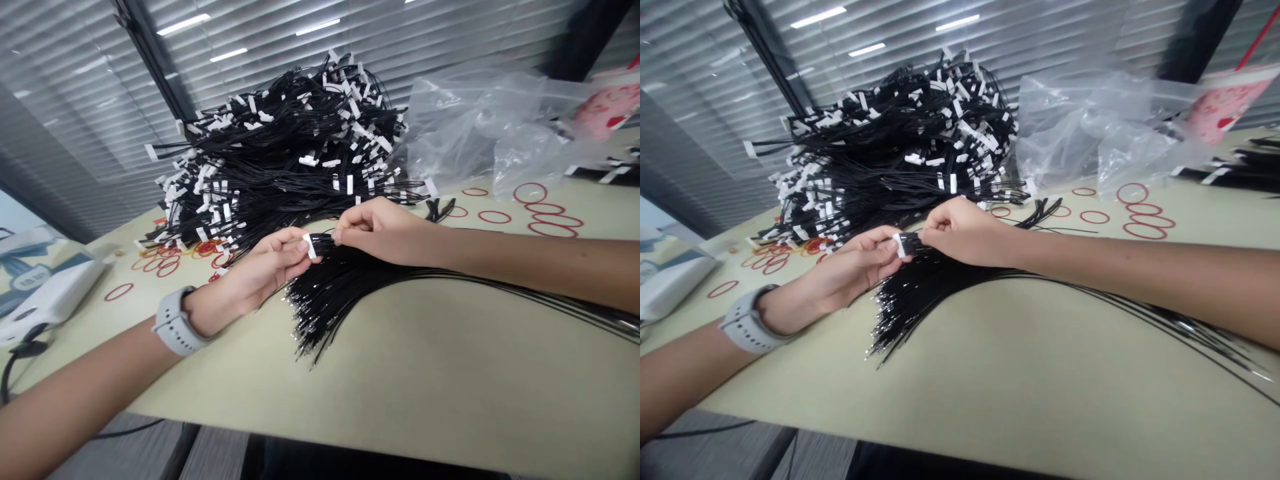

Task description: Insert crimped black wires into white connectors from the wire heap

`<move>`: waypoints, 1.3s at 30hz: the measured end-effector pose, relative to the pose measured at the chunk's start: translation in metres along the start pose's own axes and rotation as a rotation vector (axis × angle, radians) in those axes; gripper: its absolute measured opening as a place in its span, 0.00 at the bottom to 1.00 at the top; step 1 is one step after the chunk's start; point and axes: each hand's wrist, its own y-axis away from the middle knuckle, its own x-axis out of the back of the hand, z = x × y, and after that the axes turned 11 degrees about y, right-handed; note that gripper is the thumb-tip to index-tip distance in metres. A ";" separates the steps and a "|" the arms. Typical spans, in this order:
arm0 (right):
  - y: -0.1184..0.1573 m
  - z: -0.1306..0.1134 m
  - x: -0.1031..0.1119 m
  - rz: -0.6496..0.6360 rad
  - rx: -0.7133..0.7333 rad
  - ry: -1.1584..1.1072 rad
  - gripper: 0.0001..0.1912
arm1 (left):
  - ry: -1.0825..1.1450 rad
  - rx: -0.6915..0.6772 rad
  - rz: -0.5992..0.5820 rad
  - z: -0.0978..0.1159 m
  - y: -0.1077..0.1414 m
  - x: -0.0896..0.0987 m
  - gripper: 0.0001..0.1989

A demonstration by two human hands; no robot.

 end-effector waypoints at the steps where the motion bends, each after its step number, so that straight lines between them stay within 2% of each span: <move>1: -0.001 0.001 0.000 -0.001 0.001 -0.004 0.10 | 0.001 0.000 0.001 0.000 0.000 0.000 0.05; 12: -0.003 0.006 0.000 -0.013 0.037 -0.008 0.09 | 0.003 0.007 0.012 0.001 0.000 -0.003 0.05; 31: 0.000 0.001 -0.001 -0.028 0.015 -0.028 0.10 | 0.003 -0.017 -0.073 -0.003 -0.001 0.004 0.06; 34: 0.003 -0.001 -0.003 0.026 0.094 0.004 0.10 | -0.006 -0.023 -0.097 -0.003 0.000 0.006 0.06; 39: 0.009 0.000 -0.013 0.226 0.292 0.110 0.09 | -0.047 -0.038 -0.111 -0.002 0.002 0.004 0.05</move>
